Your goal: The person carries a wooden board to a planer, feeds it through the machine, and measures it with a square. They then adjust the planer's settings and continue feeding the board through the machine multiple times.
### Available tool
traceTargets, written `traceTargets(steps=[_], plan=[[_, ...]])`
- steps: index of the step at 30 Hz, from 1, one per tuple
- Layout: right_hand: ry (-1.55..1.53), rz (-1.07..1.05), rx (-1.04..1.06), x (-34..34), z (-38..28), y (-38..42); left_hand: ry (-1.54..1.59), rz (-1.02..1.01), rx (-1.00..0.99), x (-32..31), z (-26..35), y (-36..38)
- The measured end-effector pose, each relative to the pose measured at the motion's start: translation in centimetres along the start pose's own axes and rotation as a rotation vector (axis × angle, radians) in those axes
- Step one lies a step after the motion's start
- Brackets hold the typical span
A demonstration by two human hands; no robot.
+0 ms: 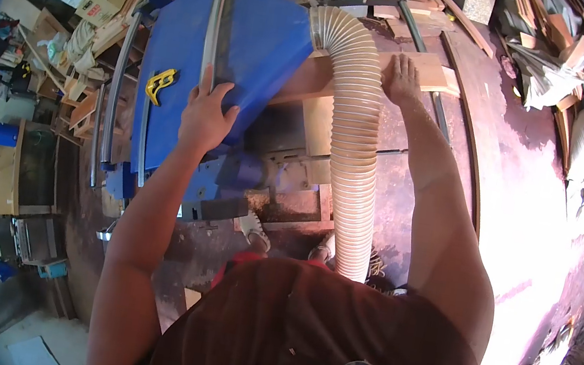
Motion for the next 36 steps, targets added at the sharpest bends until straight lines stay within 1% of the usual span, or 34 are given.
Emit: traceTargets(steps=[1, 2, 4, 5, 7, 11, 13, 14, 16, 18, 20, 21, 23, 24, 26, 27, 29, 30, 31, 32, 33, 35, 36], plan=[[-0.028, 0.12, 0.041, 0.2, 0.4, 0.1, -0.003, -0.01, 0.016, 0.0, 0.1, -0.1], [-0.026, 0.121, 0.036, 0.2, 0.8, -0.1, -0.002, -0.011, 0.01, 0.0, 0.2, -0.3], [0.006, 0.22, 0.03, 0.2, 1.0, 0.2, -0.004, -0.033, 0.054, 0.1, 0.5, -0.1], [0.005, 0.218, 0.027, 0.2, 1.0, 0.5, -0.006, -0.036, 0.053, -0.1, 0.3, 0.2], [0.055, 0.128, -0.068, 0.4, 0.9, -0.4, -0.002, -0.005, -0.004, 0.0, 0.0, 0.0], [0.076, 0.171, -0.094, 0.7, 1.8, -0.5, -0.002, -0.01, 0.016, 0.1, 0.1, 0.1], [0.035, 0.073, -0.124, 1.4, 2.2, -0.8, -0.018, 0.006, -0.023, 0.1, 0.0, -0.1], [0.042, 0.068, -0.134, 1.4, 2.1, -0.5, -0.014, 0.0, -0.034, -0.1, -0.1, 0.0], [0.123, -0.052, -0.305, 1.8, 0.9, 0.2, 0.001, -0.018, 0.022, 0.2, 0.3, 0.0], [0.132, -0.034, -0.309, 2.1, 0.0, 1.7, 0.003, -0.026, 0.011, 0.1, 0.4, 0.0], [0.043, 0.067, -0.295, 1.9, -1.1, 3.1, 0.002, -0.027, 0.004, 0.1, 0.3, 0.0], [0.051, 0.064, -0.308, 1.5, -1.6, 3.6, 0.005, -0.03, 0.018, 0.2, 0.4, 0.0], [-0.262, 0.201, -0.25, 1.1, -2.3, 5.2, 0.012, -0.046, 0.011, 0.0, 0.4, -0.1], [-0.419, 0.204, -0.2, 2.0, -2.6, 5.9, 0.012, -0.046, 0.02, 0.0, 0.3, -0.1], [-0.802, 0.46, -0.43, 2.9, -4.1, 7.4, 0.016, -0.046, 0.018, -0.1, 0.1, -0.2], [-0.796, 0.464, -0.433, 3.2, -4.8, 7.1, 0.03, -0.04, 0.018, -0.2, 0.0, -0.1], [-1.313, 0.264, -1.092, 2.7, -5.8, 7.3, 0.042, -0.042, 0.019, -0.3, 0.0, -0.1], [-1.312, 0.259, -1.097, 1.9, -5.4, 7.2, 0.035, -0.038, 0.012, -0.3, -0.1, -0.1], [-1.653, -0.087, -1.135, 0.6, -4.9, 6.6, 0.029, -0.032, 0.006, -0.3, -0.1, -0.1], [-1.968, -0.466, -1.128, -0.6, -4.7, 6.1, 0.029, -0.032, 0.007, -0.3, 0.0, 0.0], [-1.707, -0.387, -0.95, 6.2, -6.3, 6.1, 0.026, -0.022, -0.008, -0.3, -0.1, 0.0], [-1.663, -0.427, -0.941, 1.3, -5.9, 4.6, 0.016, -0.009, -0.02, -0.1, -0.1, -0.1], [-1.615, -0.468, -0.938, 1.1, -6.2, 4.2, 0.013, -0.013, -0.017, 0.0, 0.1, 0.0]])
Point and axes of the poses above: each hand's wrist, its own y-axis away from the middle knuckle, its own x-axis out of the back of the hand, z = x × y, the point moved 1 cm from there along -y, towards the middle knuckle, and after that the axes turned 7 degrees about y, right-handed, at the moved point
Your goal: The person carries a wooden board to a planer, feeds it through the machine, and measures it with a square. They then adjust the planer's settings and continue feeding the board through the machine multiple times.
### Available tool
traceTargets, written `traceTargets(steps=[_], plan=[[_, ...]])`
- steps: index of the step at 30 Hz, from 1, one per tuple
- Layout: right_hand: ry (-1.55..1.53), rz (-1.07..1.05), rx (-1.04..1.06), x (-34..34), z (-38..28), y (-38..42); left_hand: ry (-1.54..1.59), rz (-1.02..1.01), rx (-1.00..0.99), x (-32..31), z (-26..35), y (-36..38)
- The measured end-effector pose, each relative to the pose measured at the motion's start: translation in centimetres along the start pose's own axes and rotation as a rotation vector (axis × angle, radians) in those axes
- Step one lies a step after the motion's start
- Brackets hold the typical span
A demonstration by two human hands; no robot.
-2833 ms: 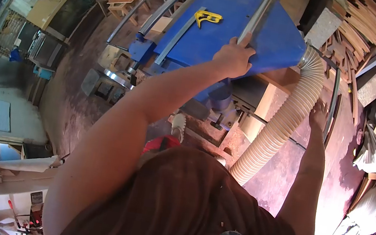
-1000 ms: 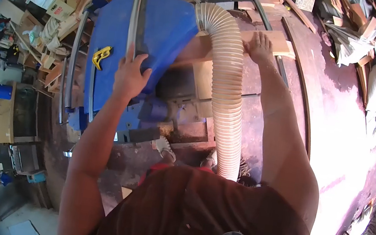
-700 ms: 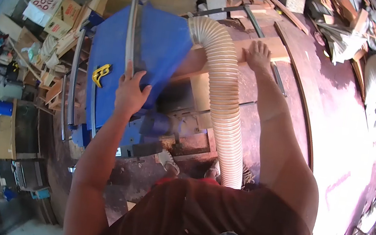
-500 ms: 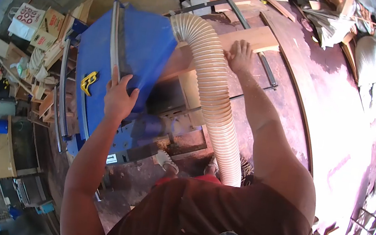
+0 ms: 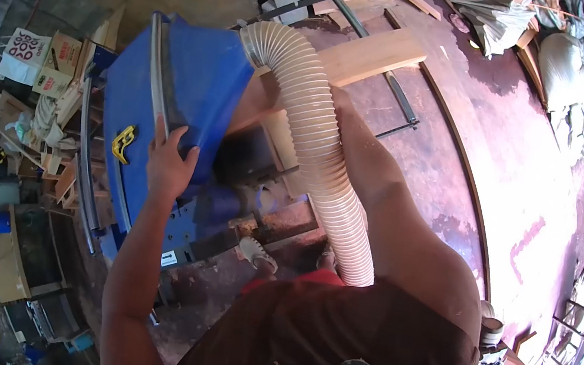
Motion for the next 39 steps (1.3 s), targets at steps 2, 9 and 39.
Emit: traceTargets(steps=[2, 9, 39], plan=[[0.09, 0.084, -0.056, 0.4, -0.3, -0.4, -0.003, -0.002, 0.001, 0.0, 0.1, 0.0], [-0.281, -0.043, 0.126, 0.9, 0.7, -3.0, 0.026, 0.024, -0.009, -0.3, -0.3, 0.0], [-0.491, 0.176, 0.183, 7.1, -0.2, -5.8, 0.068, 0.008, 0.026, -0.2, 0.0, -0.1]])
Point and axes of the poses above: each hand's wrist, its own y-axis away from the middle knuckle, its own x-axis out of the back of the hand, z = x × y, the point moved 1 cm from there along -y, towards the middle knuckle, and after that the axes turned 7 degrees about y, right-handed, at the moved point
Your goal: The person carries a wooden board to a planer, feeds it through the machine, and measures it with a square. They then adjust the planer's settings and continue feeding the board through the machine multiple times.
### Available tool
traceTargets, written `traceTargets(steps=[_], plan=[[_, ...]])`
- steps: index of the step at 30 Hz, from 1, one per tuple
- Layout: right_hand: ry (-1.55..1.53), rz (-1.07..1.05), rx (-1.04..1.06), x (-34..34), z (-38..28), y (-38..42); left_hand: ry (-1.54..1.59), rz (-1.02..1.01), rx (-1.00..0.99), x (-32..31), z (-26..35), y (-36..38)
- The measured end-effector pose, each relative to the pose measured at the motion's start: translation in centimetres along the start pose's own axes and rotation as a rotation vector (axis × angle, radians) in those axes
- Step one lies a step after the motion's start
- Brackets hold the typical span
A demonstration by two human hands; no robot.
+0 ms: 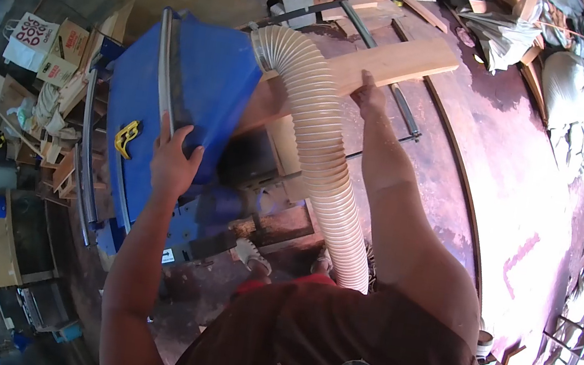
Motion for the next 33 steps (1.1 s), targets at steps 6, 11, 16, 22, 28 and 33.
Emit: traceTargets(steps=[6, 11, 16, 22, 28, 33], plan=[[0.176, -0.153, -0.143, -4.2, 2.0, 4.2, 0.002, 0.002, -0.014, -0.1, -0.2, -0.1], [0.463, -0.12, -0.19, -6.0, 0.0, 9.8, -0.019, -0.004, 0.009, 0.0, 0.0, 0.1], [0.185, -0.172, -0.085, -4.2, 4.1, 3.5, -0.029, 0.005, -0.002, 0.0, -0.1, 0.0], [0.08, -0.157, -0.12, -3.2, 2.4, 3.5, -0.024, 0.001, 0.01, 0.3, 0.2, 0.1], [0.009, -0.084, -0.054, -3.7, 0.8, 4.1, -0.009, 0.005, 0.007, 0.2, 0.0, 0.1], [-0.083, -0.174, -0.011, -2.1, 1.0, 1.8, -0.013, 0.016, 0.002, 0.2, -0.2, 0.0]])
Point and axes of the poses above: each hand's wrist, its own y-axis away from the middle knuckle, its own x-axis out of the back of the hand, z = x × y, the point moved 1 cm from there along -y, towards the middle knuckle, and after that the axes turned 7 degrees about y, right-handed, at the moved point
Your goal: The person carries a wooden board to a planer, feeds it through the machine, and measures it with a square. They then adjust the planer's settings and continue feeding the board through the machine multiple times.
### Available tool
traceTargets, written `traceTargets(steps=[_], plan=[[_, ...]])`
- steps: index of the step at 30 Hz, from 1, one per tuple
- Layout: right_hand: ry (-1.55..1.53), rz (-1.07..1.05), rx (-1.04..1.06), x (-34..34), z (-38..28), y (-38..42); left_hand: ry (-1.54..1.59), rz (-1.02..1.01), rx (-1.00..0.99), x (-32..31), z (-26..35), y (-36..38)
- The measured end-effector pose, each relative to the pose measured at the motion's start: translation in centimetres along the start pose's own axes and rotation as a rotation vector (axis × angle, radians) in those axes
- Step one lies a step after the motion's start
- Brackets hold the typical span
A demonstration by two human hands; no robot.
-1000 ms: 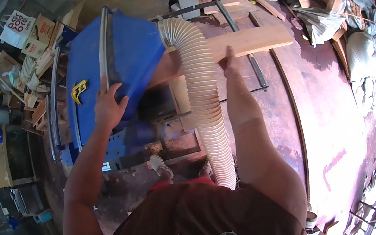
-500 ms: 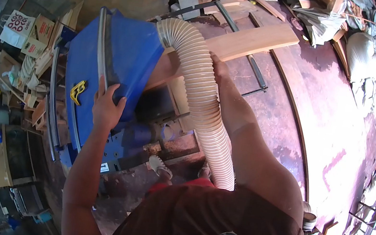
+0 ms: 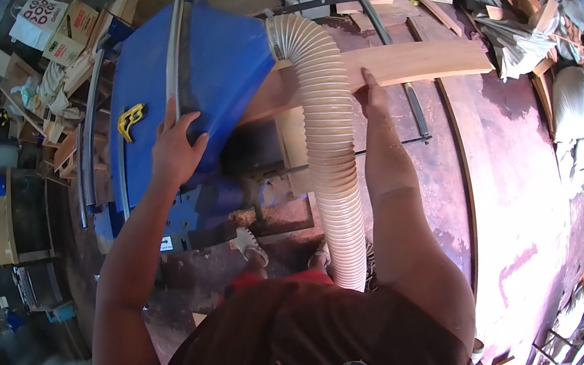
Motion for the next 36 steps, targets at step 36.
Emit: traceTargets(steps=[36], plan=[[-0.247, 0.045, 0.034, -1.7, 3.0, -2.2, 0.041, 0.01, -0.017, 0.0, 0.0, -0.1]])
Point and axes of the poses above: each hand's wrist, its own y-axis away from the middle knuckle, its own x-axis out of the back of the hand, z = x × y, the point moved 1 cm from there along -y, towards the middle knuckle, and after that the axes turned 7 degrees about y, right-handed, at the moved point
